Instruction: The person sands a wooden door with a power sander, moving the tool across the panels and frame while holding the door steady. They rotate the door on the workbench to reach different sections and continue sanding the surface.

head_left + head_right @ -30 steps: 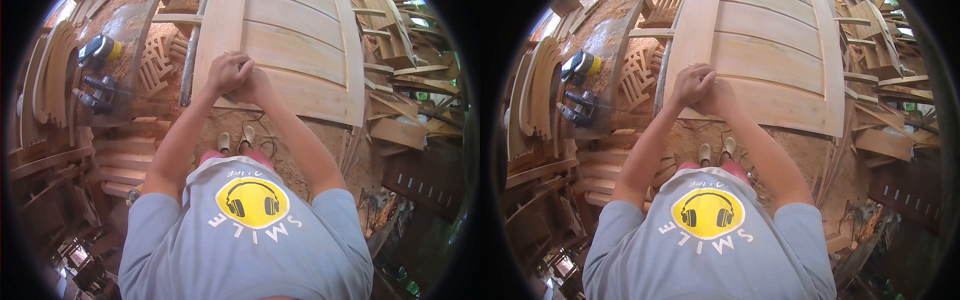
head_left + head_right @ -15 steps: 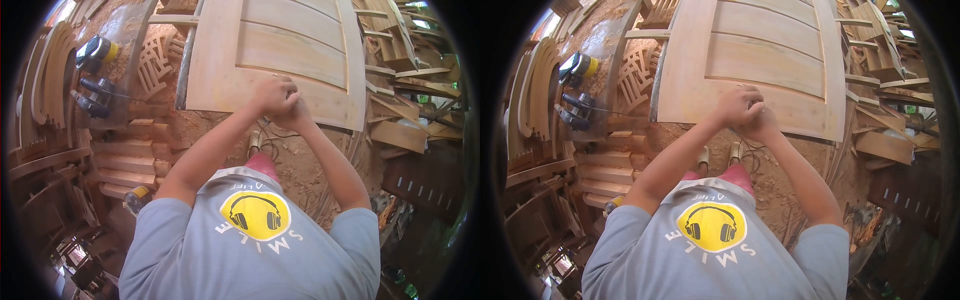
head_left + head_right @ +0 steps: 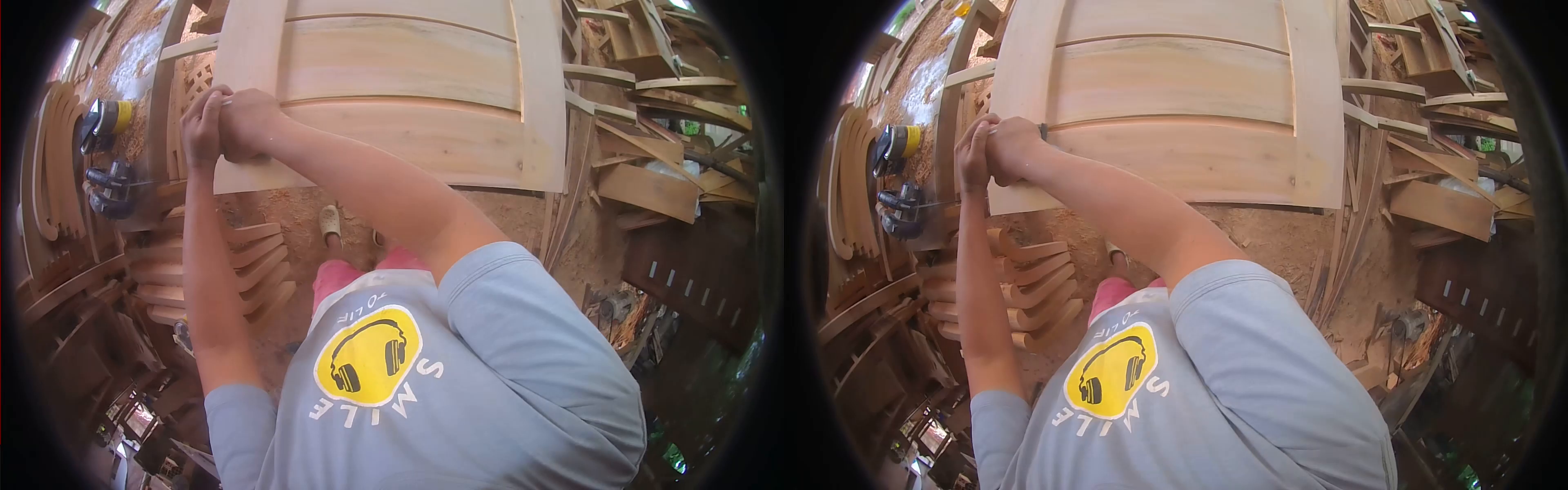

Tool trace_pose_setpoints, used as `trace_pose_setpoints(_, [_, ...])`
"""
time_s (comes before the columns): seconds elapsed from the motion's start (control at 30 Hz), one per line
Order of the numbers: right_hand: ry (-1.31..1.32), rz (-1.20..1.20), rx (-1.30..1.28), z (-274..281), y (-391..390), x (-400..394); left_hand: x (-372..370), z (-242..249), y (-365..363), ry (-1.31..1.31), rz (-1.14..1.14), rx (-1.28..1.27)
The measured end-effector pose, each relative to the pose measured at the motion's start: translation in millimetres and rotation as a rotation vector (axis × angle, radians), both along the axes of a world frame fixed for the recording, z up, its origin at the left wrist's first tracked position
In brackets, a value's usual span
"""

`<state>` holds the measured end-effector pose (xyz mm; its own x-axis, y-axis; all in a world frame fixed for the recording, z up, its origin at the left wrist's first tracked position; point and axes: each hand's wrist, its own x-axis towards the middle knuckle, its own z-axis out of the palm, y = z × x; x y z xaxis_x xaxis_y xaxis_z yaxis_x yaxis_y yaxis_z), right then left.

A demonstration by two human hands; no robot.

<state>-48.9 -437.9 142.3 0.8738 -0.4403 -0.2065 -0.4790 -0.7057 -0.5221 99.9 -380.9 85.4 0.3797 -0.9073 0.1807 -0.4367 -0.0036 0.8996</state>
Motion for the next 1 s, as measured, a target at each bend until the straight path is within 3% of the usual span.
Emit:
trace_pose_setpoints(0.17, [-0.131, -0.022, -0.041, -29.3, -7.0, -51.6, -71.4, 6.0, -1.3, 0.013, 0.003, -0.038])
trace_pose_setpoints(0.23, [0.004, -0.017, 0.038, 3.5, -11.5, -103.7, -113.2, 4.6, -7.9, -0.056, -0.01, -0.075])
trace_pose_setpoints(0.37, [0.06, -0.138, 0.04, -7.1, -19.5, -182.3, -198.0, 5.8, -29.1, -0.116, -0.109, -0.118])
trace_pose_setpoints(0.57, [-0.087, -0.311, -0.085, -26.9, -28.5, -294.9, -308.0, 3.0, -66.2, -0.19, -0.265, -0.162])
trace_pose_setpoints(0.77, [0.08, -0.507, -0.129, -31.1, -39.1, -381.4, -400.8, -3.3, -101.4, -0.196, -0.392, -0.175])
trace_pose_setpoints(0.87, [-0.041, -0.604, -0.246, -27.6, -34.7, -418.1, -441.6, -6.3, -112.4, -0.151, -0.441, -0.202])
trace_pose_setpoints(1.0, [0.233, -0.715, -0.173, -15.1, -33.8, -451.7, -486.6, -4.0, -120.5, -0.147, -0.534, -0.17])
